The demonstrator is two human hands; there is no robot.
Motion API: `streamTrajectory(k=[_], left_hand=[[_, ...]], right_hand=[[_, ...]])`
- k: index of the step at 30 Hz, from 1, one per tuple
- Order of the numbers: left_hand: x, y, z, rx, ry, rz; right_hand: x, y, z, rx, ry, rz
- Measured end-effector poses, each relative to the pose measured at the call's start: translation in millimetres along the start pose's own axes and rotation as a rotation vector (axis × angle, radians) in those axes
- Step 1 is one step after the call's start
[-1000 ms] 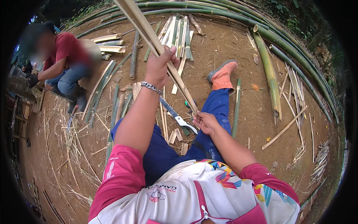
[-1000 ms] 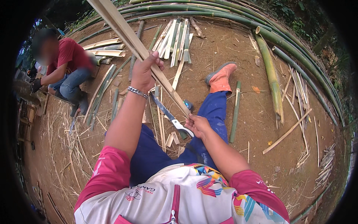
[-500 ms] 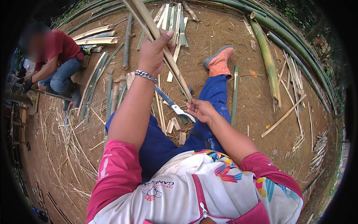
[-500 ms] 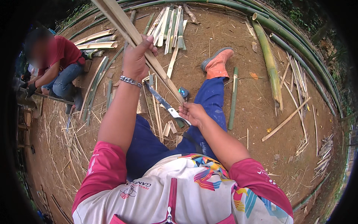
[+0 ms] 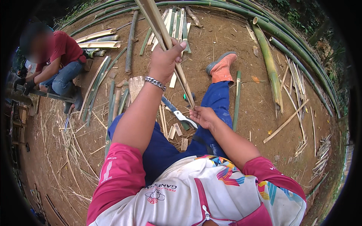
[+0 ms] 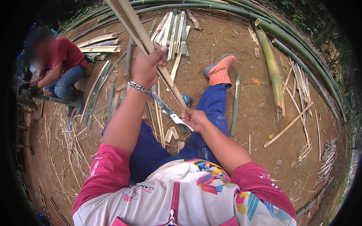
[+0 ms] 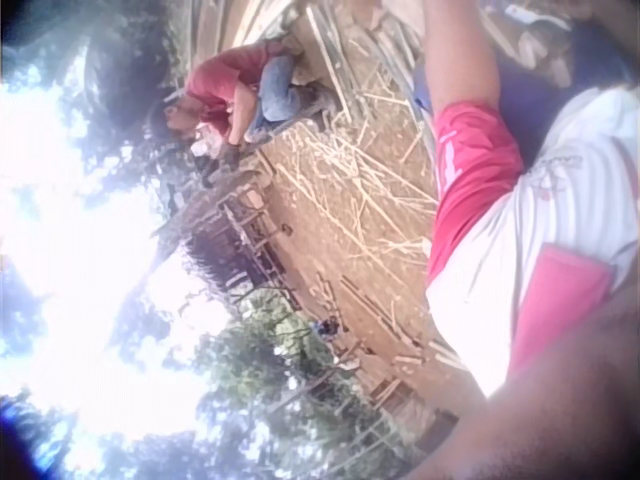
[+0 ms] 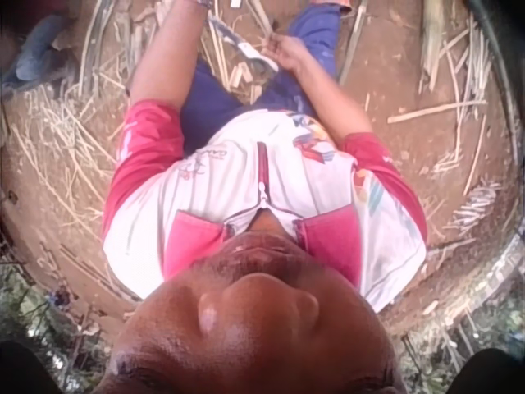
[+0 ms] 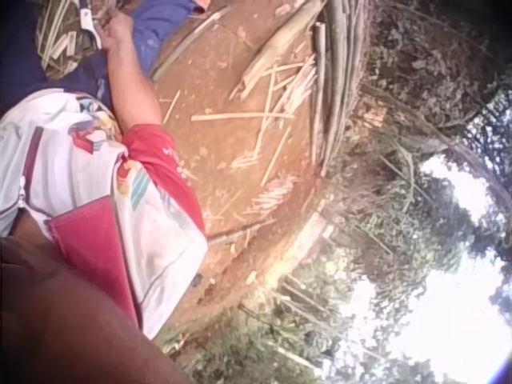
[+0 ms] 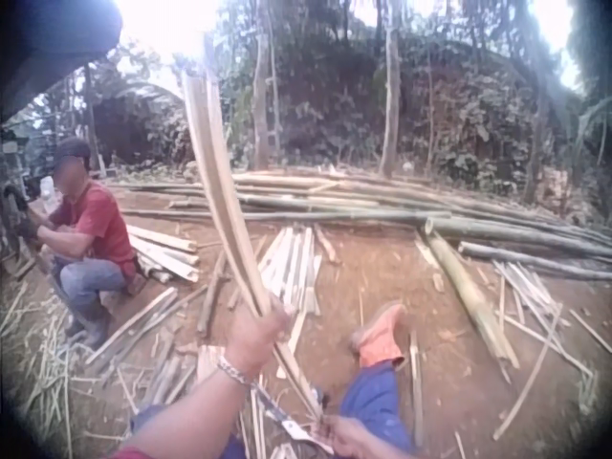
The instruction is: The person sits on the ground and uses a hand saw to cut bamboo poles into smaller sections. They place the bamboo on a wooden block for stability, saw through it, and then inspect the cut pieces before setting them aside. Another person is visible in the background working with similar materials.
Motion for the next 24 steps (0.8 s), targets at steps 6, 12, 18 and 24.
streamTrajectory(k=[6, 12, 18, 24], left_hand=[[-4, 7, -9, 0.146, 0.019, 0.109], [-4, 14, -27, 0.338, 0.004, 0.188], [-24, 1, -50, 0.696, 0.034, 0.079], [-54, -25, -57, 0.919, 0.005, -0.085]], right_hand=[[12, 4, 21, -0.019, -0.027, -0.043], [4, 4, -15, -0.621, 0.136, 0.049], [-63, -82, -212, -0.324, 0.962, -0.175], [-203, -163, -331, -0.188, 1.483, -0.593]])
Point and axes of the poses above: each hand's wrist, its own x-axis towards the middle knuckle, its own y-axis out of the back of the hand, z = x × y, the point moved 7 cm from there along x, towards the middle knuckle, and after that the axes turned 8 degrees about y, right-handed, at the moved point
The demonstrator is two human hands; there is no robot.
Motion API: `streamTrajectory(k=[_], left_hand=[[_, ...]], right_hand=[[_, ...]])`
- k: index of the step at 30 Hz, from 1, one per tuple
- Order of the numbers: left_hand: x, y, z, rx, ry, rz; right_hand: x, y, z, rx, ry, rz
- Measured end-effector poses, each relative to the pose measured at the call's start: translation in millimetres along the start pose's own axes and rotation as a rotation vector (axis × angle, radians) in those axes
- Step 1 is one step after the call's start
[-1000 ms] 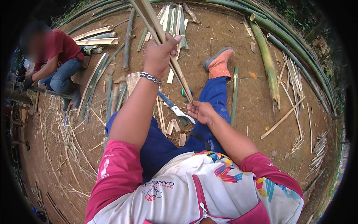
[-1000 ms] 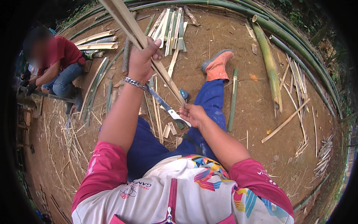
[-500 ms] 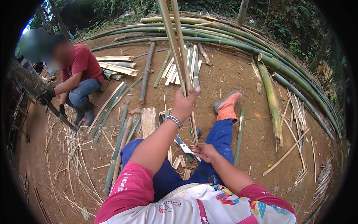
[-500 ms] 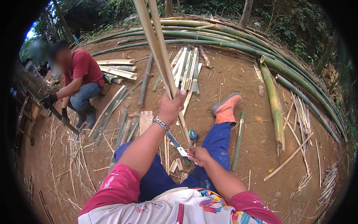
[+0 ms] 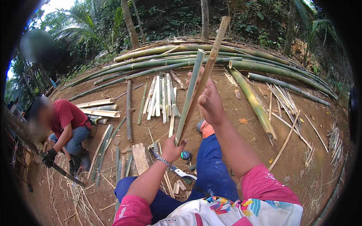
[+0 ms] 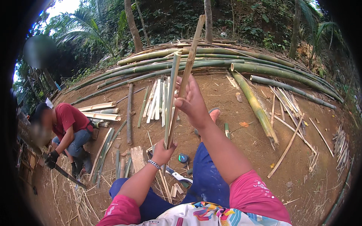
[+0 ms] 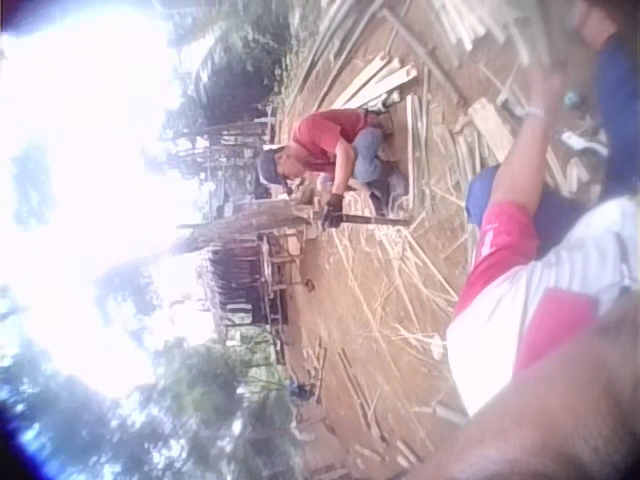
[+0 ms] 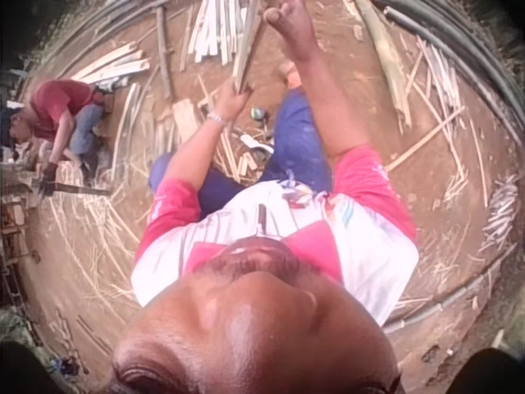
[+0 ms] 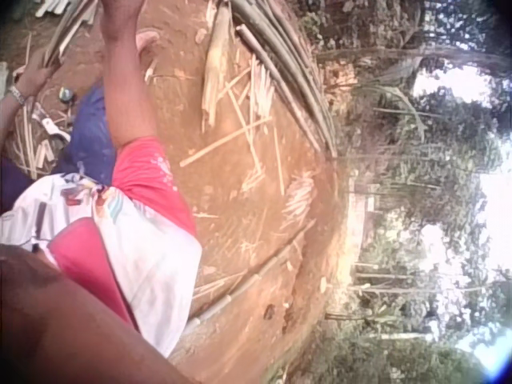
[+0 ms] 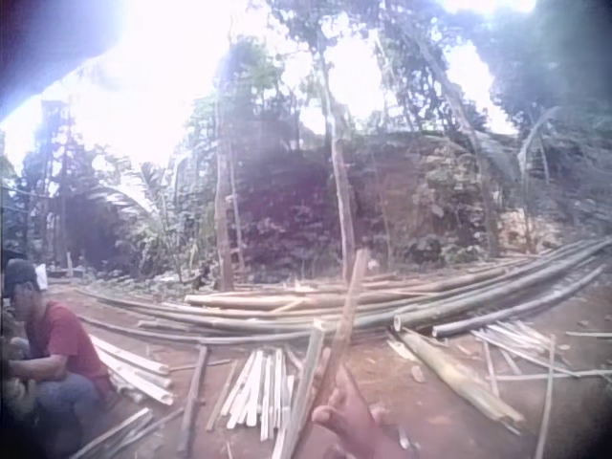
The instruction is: The person sits on the ground and uses a hand saw to cut bamboo poles into smaller sections. They place the bamboo on a wooden block for stability, saw through it, and then inspect the cut pieces before setting them aside. Another person is visible in the background working with similar materials.
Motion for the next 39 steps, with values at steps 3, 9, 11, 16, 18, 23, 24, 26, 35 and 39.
streamTrajectory(k=[3, 9, 11, 16, 18, 23, 24, 26, 35, 39], left_hand=[[-4, -15, 5, 0.031, -0.017, -0.065], [-16, -21, 8, 0.039, -0.079, 0.023], [-21, -22, 9, 0.04, -0.088, 0.025], [-20, -31, -4, 0.095, -0.054, -0.024], [-21, -31, 0, 0.091, -0.075, -0.007], [-19, -29, -8, 0.127, -0.09, 0.015], [-19, -29, -7, 0.134, -0.105, 0.009], [-18, -29, -4, 0.147, -0.135, -0.001], [-26, -29, -5, 0.165, 0.015, -0.133], [-29, -27, 9, 0.194, -0.03, -0.131]], right_hand=[[5, -8, -31, 0.04, 0.008, 0.057], [-19, -1, -35, 0.0, -0.069, 0.181], [-26, 1, -31, 0.083, -0.047, 0.161], [-36, 2, -30, 0.182, -0.037, 0.17], [-39, 1, -36, 0.195, -0.035, 0.185], [-44, -5, -41, 0.237, -0.007, 0.195], [-45, -5, -42, 0.246, -0.005, 0.193], [-46, -4, -43, 0.253, 0.0, 0.19], [-51, 4, -24, 0.239, -0.044, 0.234], [-60, 0, -6, 0.206, -0.105, 0.214]])
Point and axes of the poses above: each hand's wrist, its own x-axis towards the middle knuckle, its own y-axis out of the back of the hand, z = x × y, the point moved 7 cm from there along x, towards the middle knuckle, and after that the axes turned 8 degrees about y, right-handed, at the moved point
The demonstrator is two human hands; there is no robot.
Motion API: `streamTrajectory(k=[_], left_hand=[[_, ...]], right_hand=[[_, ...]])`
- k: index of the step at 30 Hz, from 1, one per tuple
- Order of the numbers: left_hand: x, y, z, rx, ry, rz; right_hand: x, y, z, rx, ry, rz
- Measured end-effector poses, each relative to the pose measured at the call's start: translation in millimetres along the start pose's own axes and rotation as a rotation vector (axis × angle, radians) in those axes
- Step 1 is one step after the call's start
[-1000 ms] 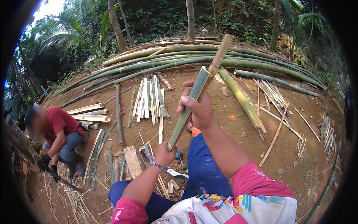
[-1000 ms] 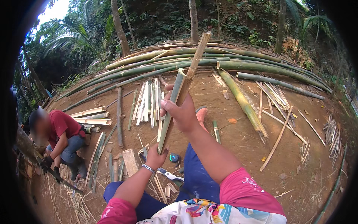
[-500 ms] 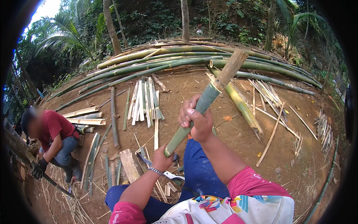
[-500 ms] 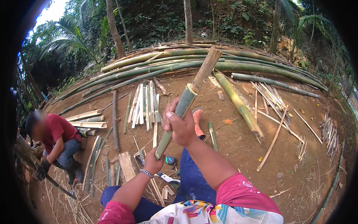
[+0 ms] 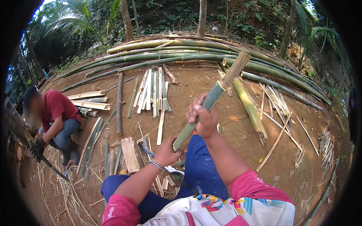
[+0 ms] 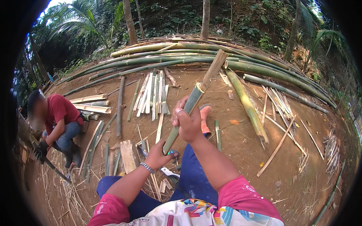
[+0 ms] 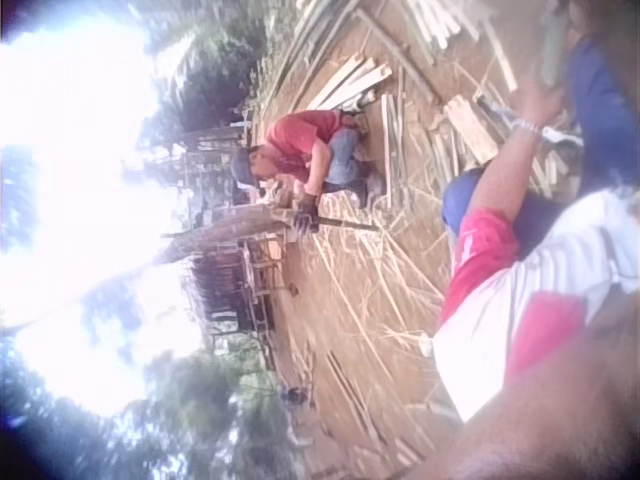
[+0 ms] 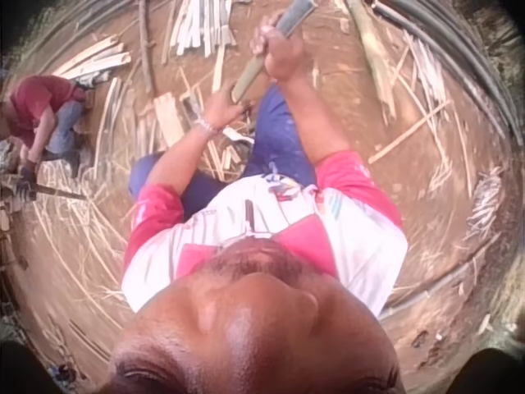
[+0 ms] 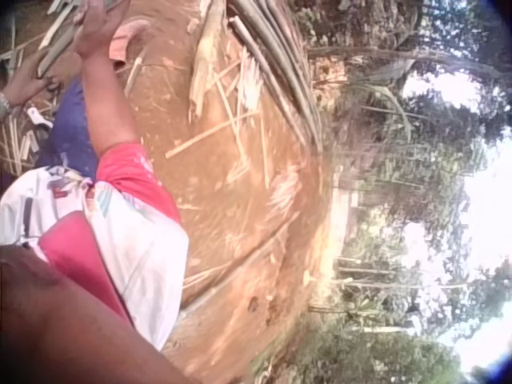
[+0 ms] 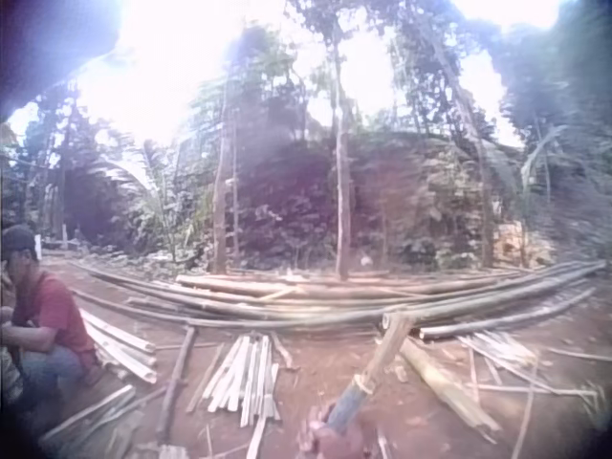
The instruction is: The person sits on the ground and uses a hand saw to cut bamboo poles into smaller sections. They place the bamboo on a wooden block for stability, saw through it, and then inspect the cut pieces before setting them aside. Another person is visible in the background working with similar materials.
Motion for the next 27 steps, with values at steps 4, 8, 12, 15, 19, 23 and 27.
streamTrajectory(k=[4, 8, 12, 15, 19, 23, 27], left_hand=[[-2, 30, 41, -0.287, -0.199, 0.256], [-3, 47, 55, -0.357, -0.093, 0.223], [-6, 53, 19, -0.285, 0.022, 0.183], [-8, 56, 7, -0.343, -0.032, 0.237], [-19, 74, 22, -0.39, -0.142, 0.311], [-37, 92, 23, -0.417, -0.074, 0.312], [-35, 94, 17, -0.422, -0.142, 0.426]], right_hand=[[-16, -5, 30, -0.025, -0.051, -0.021], [-30, -29, 56, -0.044, -0.075, -0.037], [-35, -52, 78, -0.004, -0.116, -0.065], [-34, -61, 80, 0.078, -0.117, -0.101], [-31, -66, 78, -0.018, -0.124, -0.203], [-32, -93, 77, 0.026, -0.062, -0.273], [-27, -76, 82, -0.304, 0.102, -0.111]])
Point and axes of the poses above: each hand's wrist, its own x-axis towards the middle knuckle, its own y-axis out of the back of the hand, z = x × y, the point moved 7 cm from there along x, towards the middle knuckle, and after that the axes turned 8 degrees about y, right-handed, at the moved point
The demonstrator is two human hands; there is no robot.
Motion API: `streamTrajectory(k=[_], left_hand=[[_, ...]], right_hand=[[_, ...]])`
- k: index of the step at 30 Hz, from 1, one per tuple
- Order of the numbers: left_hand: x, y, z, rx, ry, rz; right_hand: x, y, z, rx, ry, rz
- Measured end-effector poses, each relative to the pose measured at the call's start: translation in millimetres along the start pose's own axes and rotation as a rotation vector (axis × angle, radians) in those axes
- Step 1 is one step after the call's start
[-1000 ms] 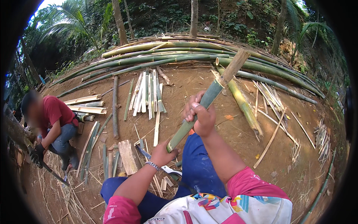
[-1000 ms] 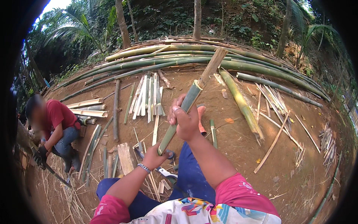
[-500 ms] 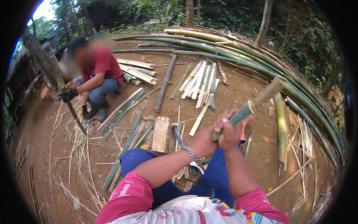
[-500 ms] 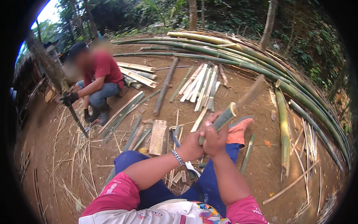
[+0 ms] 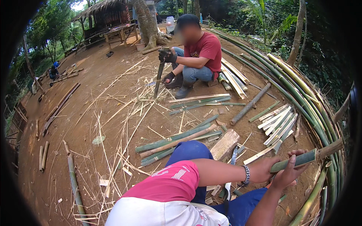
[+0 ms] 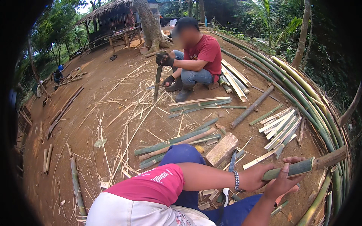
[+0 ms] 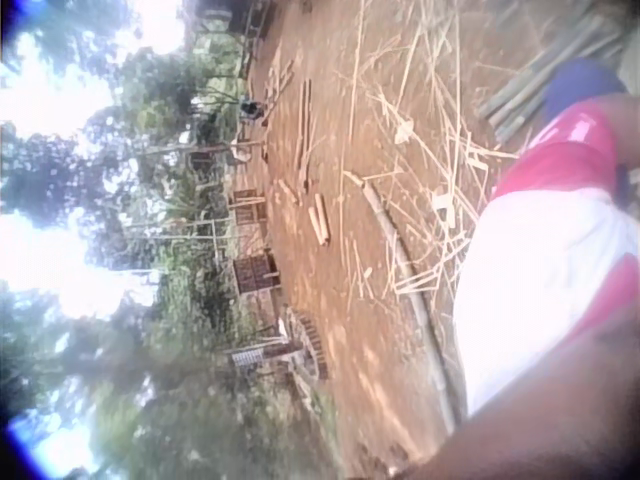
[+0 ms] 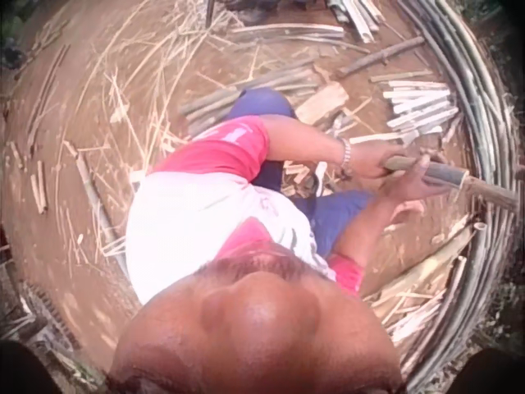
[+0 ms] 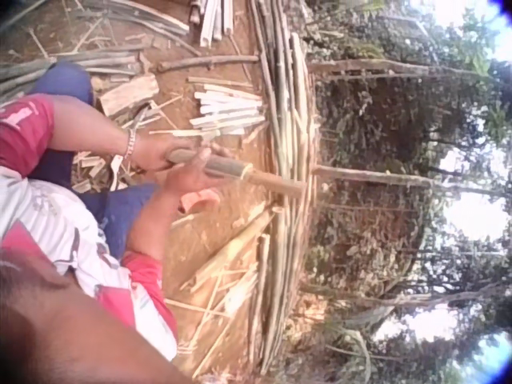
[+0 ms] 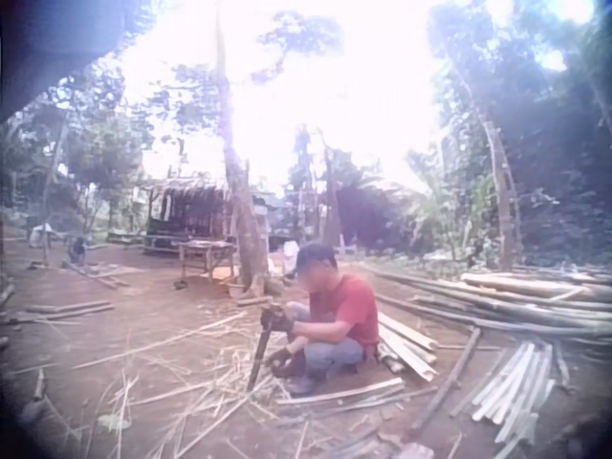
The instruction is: The person sits on the ground and uses a hand saw to cut bamboo poles into smaller sections. They place the bamboo on a wooden block for stability, saw through it, and then inspect the cut pieces before setting them aside. Another person is visible in the background working with similar materials.
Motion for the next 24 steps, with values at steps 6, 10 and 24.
streamTrajectory(k=[6, 10, 24], left_hand=[[14, 11, -8, -0.025, 0.088, 0.085], [31, 79, -28, 0.187, 0.052, 0.508], [23, 261, -55, 0.904, 0.065, 0.37]], right_hand=[[5, -16, -48, -0.408, 0.581, 0.137], [0, -8, -36, -0.263, 0.593, 0.131], [-204, 104, 252, -0.838, -0.851, -0.684]])
Point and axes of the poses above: each hand's wrist, its own x-axis towards the middle knuckle, its own y-axis out of the back of the hand, z = x × y, the point moved 7 cm from there along x, towards the middle knuckle, and after that the axes turned 8 degrees about y, right-handed, at the moved point
